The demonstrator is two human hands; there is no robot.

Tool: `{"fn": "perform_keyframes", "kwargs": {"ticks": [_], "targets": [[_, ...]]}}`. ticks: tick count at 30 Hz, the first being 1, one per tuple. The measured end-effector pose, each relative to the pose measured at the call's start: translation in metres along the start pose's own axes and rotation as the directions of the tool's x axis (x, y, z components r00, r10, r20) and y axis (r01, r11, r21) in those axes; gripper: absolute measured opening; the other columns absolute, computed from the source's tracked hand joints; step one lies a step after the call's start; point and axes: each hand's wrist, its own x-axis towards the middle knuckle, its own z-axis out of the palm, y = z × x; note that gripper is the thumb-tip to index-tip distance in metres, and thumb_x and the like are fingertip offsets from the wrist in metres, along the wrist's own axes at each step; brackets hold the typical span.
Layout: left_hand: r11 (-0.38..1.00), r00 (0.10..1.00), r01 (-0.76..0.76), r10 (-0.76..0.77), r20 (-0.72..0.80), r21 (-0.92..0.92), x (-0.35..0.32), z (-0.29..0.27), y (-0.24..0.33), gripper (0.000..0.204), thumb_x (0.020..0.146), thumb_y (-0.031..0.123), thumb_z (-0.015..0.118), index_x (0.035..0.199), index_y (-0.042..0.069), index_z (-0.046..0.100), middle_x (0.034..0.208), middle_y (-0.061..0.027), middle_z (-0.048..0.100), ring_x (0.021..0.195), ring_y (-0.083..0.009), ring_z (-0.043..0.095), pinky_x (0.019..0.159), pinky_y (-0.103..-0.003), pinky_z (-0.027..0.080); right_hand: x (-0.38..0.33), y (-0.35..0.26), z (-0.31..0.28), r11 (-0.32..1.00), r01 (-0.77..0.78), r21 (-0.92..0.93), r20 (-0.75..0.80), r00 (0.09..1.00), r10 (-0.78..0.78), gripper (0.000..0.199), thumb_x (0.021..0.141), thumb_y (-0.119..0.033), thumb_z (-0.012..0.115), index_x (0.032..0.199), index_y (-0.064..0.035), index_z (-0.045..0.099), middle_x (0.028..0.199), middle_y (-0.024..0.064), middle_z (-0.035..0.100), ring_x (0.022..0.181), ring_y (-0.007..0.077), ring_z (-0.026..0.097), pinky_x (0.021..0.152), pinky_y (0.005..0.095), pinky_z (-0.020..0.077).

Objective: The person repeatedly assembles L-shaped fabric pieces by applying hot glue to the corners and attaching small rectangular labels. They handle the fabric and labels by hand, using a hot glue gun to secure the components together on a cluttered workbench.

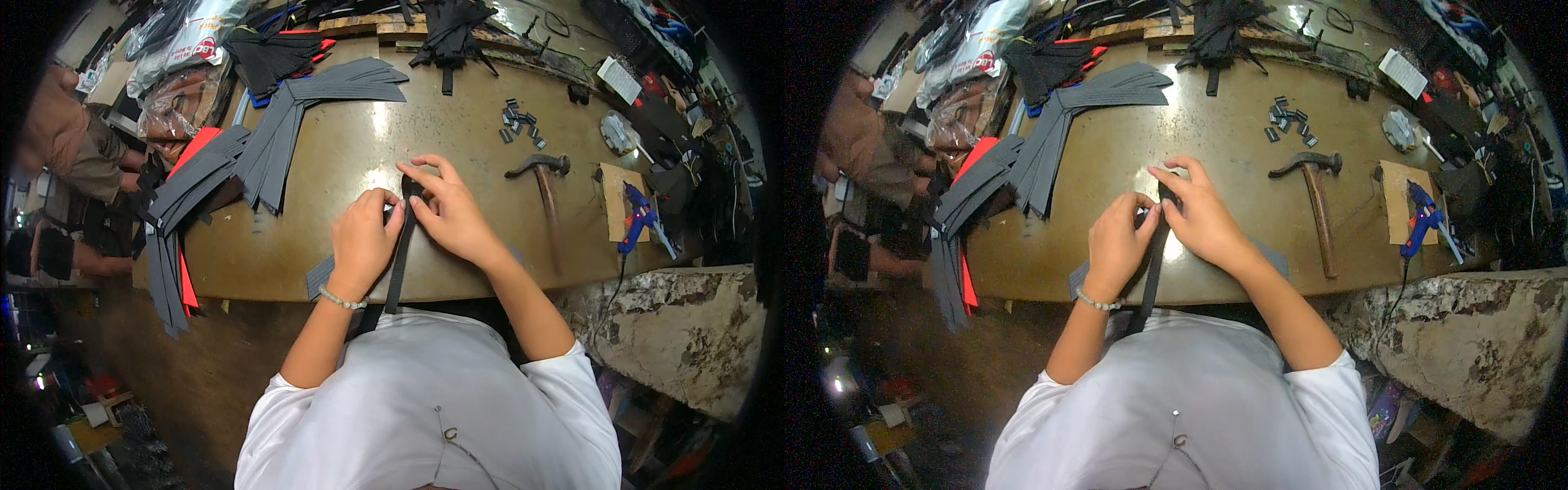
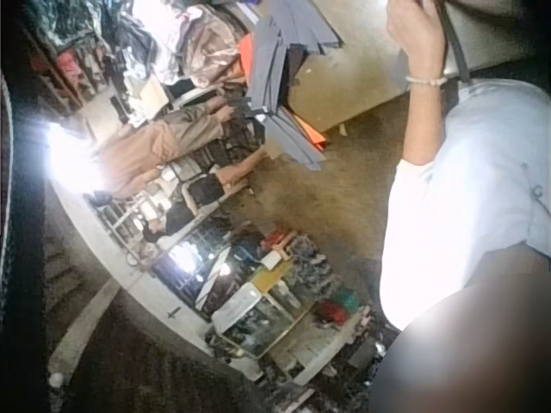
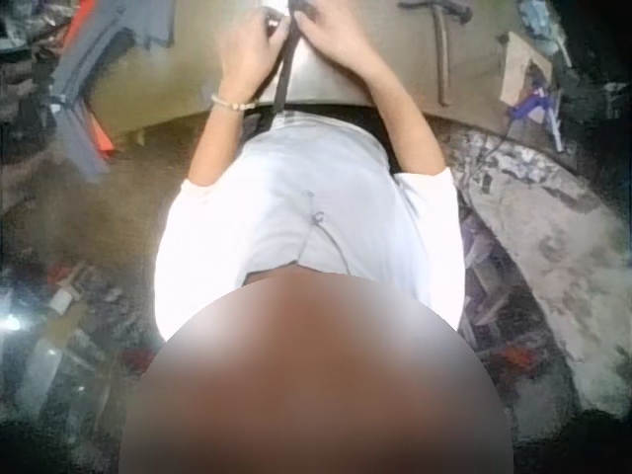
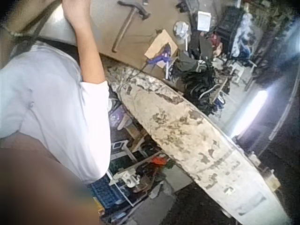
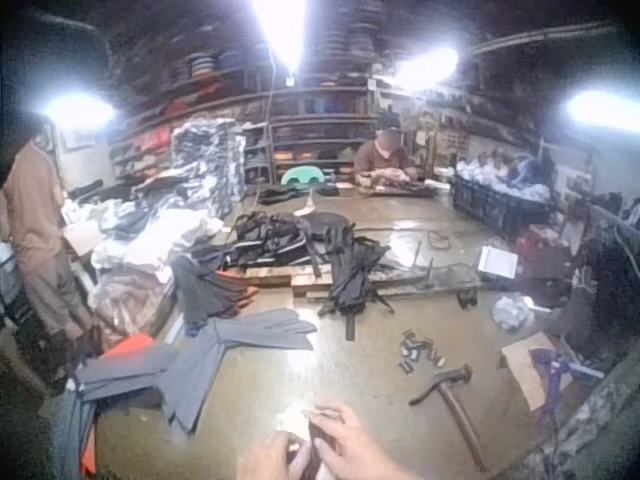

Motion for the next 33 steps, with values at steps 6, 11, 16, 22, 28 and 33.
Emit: {"fn": "perform_keyframes", "kwargs": {"ticks": [6, 11, 16, 22, 28, 33], "targets": [[0.995, 0.995, 0.085, -0.083, 0.050, -0.050, 0.000, 0.001, -0.001, 0.016, 0.089, 0.019, 0.064, 0.097, 0.008, 0.056, 0.089, -0.0107, 0.067, 0.080, -0.0324, 0.065, 0.066, -0.043, 0.049, -0.003, 0.027, 0.026, 0.905, 0.207, -0.373, -0.115, 0.957, -0.266, 0.044, 0.077, 0.010, 0.058, 0.120, 0.0000, 0.062, 0.124, 0.0191, 0.047, 0.097, 0.0355, 0.057, 0.087, 0.0417, 0.0486], [0.997, 0.998, 0.052, -0.051, 0.026, -0.062, 0.000, 0.001, -0.003, 0.015, 0.089, 0.018, 0.064, 0.098, 0.009, 0.056, 0.087, -0.0111, 0.067, 0.080, -0.0327, 0.065, 0.065, -0.044, 0.048, 0.007, 0.028, 0.012, 0.949, 0.126, -0.290, -0.186, 0.965, -0.185, 0.040, 0.077, 0.010, 0.061, 0.115, -0.0008, 0.065, 0.120, 0.0190, 0.051, 0.104, 0.0368, 0.056, 0.088, 0.0411, 0.0484], [0.996, 0.997, 0.074, -0.072, 0.033, -0.059, 0.000, -0.001, -0.002, 0.014, 0.087, 0.014, 0.063, 0.098, 0.009, 0.056, 0.084, -0.0115, 0.067, 0.079, -0.0328, 0.065, 0.065, -0.044, 0.048, 0.019, 0.030, 0.002, 0.937, 0.245, -0.248, 0.028, 0.969, -0.246, 0.032, 0.079, 0.003, 0.062, 0.111, -0.0003, 0.066, 0.101, 0.0153, 0.062, 0.094, 0.0347, 0.061, 0.084, 0.0385, 0.0502], [0.997, 0.999, 0.039, -0.039, 0.004, -0.073, -0.001, 0.001, 0.000, 0.012, 0.085, 0.009, 0.062, 0.095, 0.010, 0.059, 0.082, -0.0094, 0.066, 0.078, -0.0313, 0.064, 0.065, -0.042, 0.048, -0.026, 0.031, 0.017, 0.699, 0.407, -0.589, 0.105, 0.895, -0.433, 0.023, 0.078, -0.005, 0.060, 0.099, -0.0026, 0.066, 0.098, 0.0092, 0.064, 0.093, 0.0282, 0.061, 0.075, 0.0370, 0.0547], [0.993, 0.991, -0.120, 0.119, -0.061, -0.021, -0.003, 0.007, -0.002, 0.016, 0.086, 0.010, 0.063, 0.099, 0.016, 0.069, 0.078, -0.0080, 0.062, 0.070, -0.0264, 0.062, 0.061, -0.039, 0.048, -0.047, 0.018, 0.015, 0.645, 0.407, -0.647, 0.170, 0.901, -0.399, 0.021, 0.078, -0.004, 0.059, 0.098, -0.0024, 0.066, 0.099, 0.0091, 0.064, 0.108, 0.0289, 0.062, 0.079, 0.0352, 0.0563], [0.989, 0.988, -0.138, 0.141, -0.060, 0.051, -0.006, 0.008, -0.003, 0.019, 0.085, 0.009, 0.063, 0.100, 0.018, 0.071, 0.075, -0.0075, 0.058, 0.073, -0.0265, 0.063, 0.063, -0.039, 0.050, -0.067, 0.006, 0.005, 0.773, 0.361, -0.522, 0.241, 0.932, -0.272, 0.020, 0.082, -0.001, 0.061, 0.099, -0.0047, 0.068, 0.098, 0.0108, 0.067, 0.113, 0.0314, 0.061, 0.083, 0.0410, 0.0541]]}}
